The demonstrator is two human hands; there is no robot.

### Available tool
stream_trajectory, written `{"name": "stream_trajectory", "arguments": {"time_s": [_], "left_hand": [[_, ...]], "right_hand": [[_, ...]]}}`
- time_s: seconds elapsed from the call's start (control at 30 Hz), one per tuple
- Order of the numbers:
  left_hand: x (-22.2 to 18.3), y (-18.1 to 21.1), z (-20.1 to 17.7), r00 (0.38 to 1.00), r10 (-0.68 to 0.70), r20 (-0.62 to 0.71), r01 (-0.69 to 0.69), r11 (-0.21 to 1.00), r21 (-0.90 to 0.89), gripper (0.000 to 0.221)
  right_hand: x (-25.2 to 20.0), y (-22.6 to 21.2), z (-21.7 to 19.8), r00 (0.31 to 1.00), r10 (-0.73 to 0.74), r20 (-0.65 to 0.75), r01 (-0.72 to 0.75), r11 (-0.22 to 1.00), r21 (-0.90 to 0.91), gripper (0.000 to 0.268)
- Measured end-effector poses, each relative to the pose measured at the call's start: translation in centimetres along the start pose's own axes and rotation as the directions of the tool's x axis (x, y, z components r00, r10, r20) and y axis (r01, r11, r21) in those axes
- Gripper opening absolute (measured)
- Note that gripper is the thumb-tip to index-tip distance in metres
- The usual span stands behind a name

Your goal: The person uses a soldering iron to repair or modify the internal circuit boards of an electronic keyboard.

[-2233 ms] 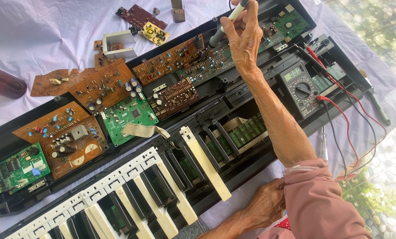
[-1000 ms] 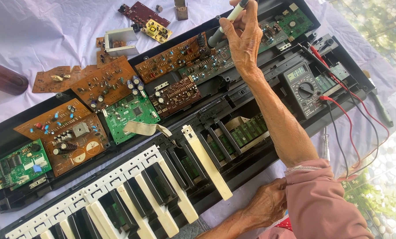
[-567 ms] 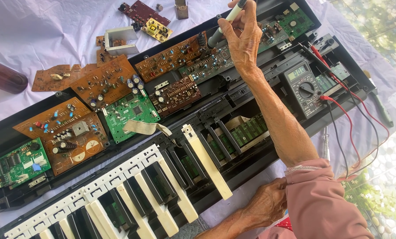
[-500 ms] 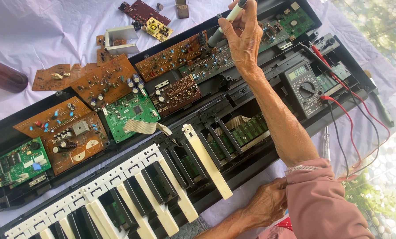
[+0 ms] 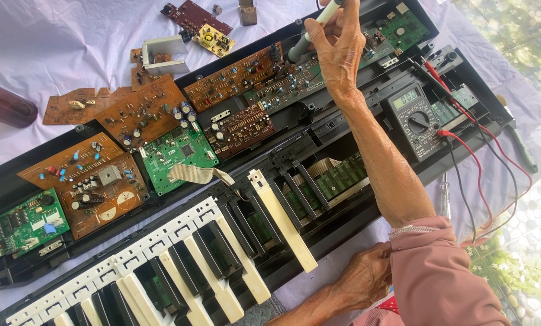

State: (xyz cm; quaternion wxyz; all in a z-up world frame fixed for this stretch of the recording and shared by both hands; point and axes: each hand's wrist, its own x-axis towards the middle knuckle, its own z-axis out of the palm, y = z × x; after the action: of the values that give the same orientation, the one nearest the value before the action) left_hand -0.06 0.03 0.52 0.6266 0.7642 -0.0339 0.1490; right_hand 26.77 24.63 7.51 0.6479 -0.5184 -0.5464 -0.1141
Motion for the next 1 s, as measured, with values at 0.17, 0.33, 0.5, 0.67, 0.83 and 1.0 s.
{"name": "stream_trajectory", "arguments": {"time_s": [0.17, 0.33, 0.5, 0.67, 0.83, 1.0], "left_hand": [[-0.1, -0.5, 0.3, 1.000, -0.002, -0.006, 0.002, 1.000, 0.023, 0.016], [-0.1, -0.5, 0.2, 1.000, 0.021, 0.000, -0.021, 0.999, 0.039, 0.032], [0.1, 0.0, 0.1, 1.000, -0.023, -0.008, 0.023, 1.000, 0.018, 0.021], [-0.1, -0.1, 0.0, 1.000, -0.001, -0.001, 0.001, 1.000, 0.016, 0.038], [-0.1, -0.2, 0.1, 1.000, -0.031, 0.003, 0.031, 0.999, -0.041, 0.045], [0.0, 0.2, -0.2, 1.000, -0.025, 0.004, 0.025, 1.000, -0.008, 0.036]], "right_hand": [[-0.3, 1.2, -0.5, 0.999, 0.004, -0.039, -0.004, 1.000, -0.021, 0.064], [-0.3, 1.3, -0.7, 0.998, -0.011, -0.063, 0.009, 0.999, -0.034, 0.068], [-0.4, 1.5, -0.5, 0.998, -0.004, -0.061, 0.001, 0.999, -0.049, 0.072], [-0.2, 1.9, -0.9, 0.998, -0.008, -0.065, 0.004, 0.998, -0.061, 0.069], [0.0, 4.4, -2.4, 0.990, -0.049, -0.131, 0.028, 0.987, -0.156, 0.075], [0.9, 2.5, -3.7, 0.987, -0.032, -0.160, 0.005, 0.986, -0.166, 0.061]]}}
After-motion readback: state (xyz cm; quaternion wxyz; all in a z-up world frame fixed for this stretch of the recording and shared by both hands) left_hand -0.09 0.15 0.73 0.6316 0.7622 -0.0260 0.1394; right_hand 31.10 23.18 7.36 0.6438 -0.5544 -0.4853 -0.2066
